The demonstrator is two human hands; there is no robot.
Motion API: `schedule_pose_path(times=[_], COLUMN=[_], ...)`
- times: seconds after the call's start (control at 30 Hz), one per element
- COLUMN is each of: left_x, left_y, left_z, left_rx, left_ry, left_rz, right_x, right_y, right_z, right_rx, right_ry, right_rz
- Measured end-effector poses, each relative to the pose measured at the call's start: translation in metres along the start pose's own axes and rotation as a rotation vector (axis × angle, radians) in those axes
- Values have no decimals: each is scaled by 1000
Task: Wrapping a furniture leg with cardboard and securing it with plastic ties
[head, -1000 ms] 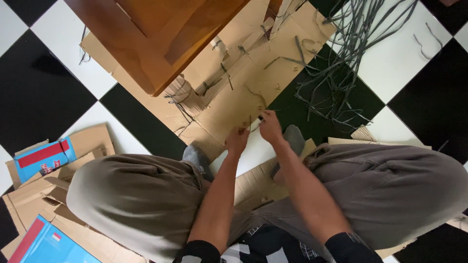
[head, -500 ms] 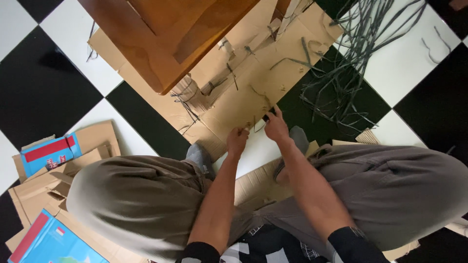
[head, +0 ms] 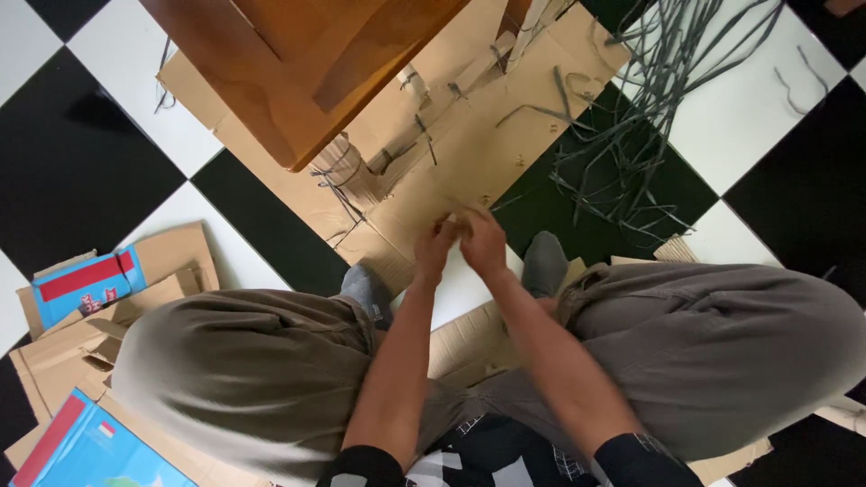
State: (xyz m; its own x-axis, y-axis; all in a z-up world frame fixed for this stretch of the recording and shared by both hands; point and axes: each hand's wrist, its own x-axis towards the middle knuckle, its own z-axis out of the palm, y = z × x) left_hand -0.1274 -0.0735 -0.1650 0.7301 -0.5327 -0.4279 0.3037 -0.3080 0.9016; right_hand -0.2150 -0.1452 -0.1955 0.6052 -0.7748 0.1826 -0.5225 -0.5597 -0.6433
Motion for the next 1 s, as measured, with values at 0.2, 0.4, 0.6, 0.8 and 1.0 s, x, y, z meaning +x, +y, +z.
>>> schedule_pose_path(times=[0.2,0.4,0.6,0.8,1.0], left_x=[9,23,41,69,76], left_y=[-3,-30,-50,-88,-103], left_z=[-13,-22,-30,-38,-43], left_rx=[-72,-168,-375,-48,-200], left_ry=[29,85,153,420,460], left_rz=[-166,-218,-157,-275,-401], right_x=[0,-1,-2,3,14], right_y=[-31,-31,-15,9,24], right_z=[-15,-17,-17,-20,-14], right_rx=[40,182,277,228,140], right_ry=[-80,-66,-169,-256,-331], right_rz=[-57,-25,82,261,339])
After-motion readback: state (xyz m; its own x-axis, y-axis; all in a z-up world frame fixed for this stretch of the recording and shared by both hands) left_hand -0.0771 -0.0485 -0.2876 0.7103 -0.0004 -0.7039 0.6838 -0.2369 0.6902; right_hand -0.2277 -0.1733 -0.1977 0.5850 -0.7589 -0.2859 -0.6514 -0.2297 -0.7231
